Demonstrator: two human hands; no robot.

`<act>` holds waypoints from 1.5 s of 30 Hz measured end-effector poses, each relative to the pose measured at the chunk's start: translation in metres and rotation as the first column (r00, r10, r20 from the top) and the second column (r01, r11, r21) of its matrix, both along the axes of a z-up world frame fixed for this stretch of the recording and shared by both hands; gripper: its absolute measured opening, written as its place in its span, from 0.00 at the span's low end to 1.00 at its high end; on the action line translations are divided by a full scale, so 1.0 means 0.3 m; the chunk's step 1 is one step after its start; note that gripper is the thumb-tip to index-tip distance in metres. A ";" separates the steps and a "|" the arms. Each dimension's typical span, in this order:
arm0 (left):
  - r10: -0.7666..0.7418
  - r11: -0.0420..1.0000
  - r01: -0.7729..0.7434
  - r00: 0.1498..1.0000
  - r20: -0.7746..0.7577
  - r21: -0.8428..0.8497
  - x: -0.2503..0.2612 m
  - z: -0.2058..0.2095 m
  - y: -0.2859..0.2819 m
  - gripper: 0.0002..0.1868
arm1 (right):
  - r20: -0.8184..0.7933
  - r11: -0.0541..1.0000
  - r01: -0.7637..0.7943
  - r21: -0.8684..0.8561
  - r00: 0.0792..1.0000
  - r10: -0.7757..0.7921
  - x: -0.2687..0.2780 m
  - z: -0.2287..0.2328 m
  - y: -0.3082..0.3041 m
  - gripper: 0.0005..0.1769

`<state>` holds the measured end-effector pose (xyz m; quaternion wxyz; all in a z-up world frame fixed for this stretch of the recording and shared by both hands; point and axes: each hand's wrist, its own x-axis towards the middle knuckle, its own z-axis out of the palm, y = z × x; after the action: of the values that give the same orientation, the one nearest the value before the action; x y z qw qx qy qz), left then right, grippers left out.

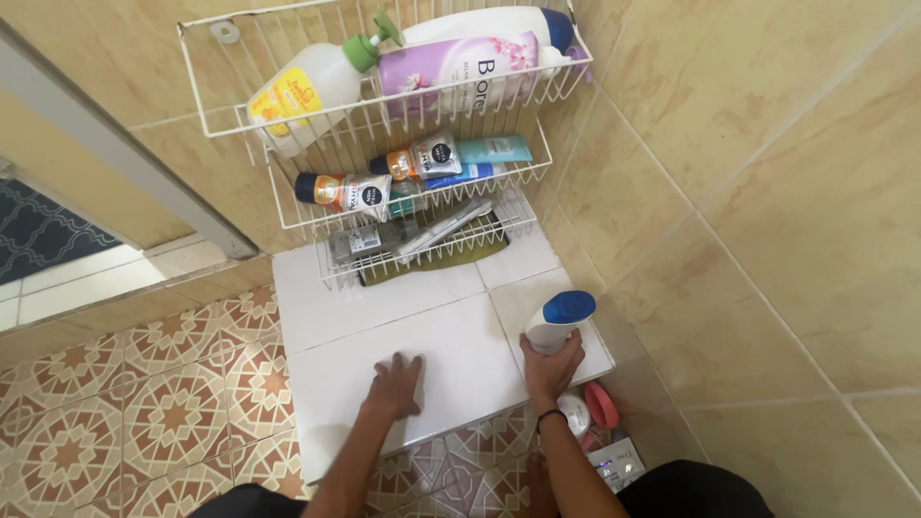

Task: The person removes several bottles and tubes from a wall-mounted wire rack and places them on a tiled bench. They then place a small pouch on the bench and continue to remove items from the rack, arranging them on the bench surface.

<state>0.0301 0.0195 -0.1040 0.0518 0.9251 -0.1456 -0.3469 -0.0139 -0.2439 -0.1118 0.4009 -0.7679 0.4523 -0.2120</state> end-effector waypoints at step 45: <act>0.189 0.982 -0.185 0.976 0.110 -0.040 -0.166 -0.028 -0.058 0.75 | 0.068 0.939 -0.343 -0.008 0.937 0.343 0.487 -0.039 0.072 0.47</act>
<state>-0.0197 0.0020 -0.1124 0.0895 0.9520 -0.0657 -0.2852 0.1321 -0.2222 -0.1236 0.4485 -0.8265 0.2980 -0.1639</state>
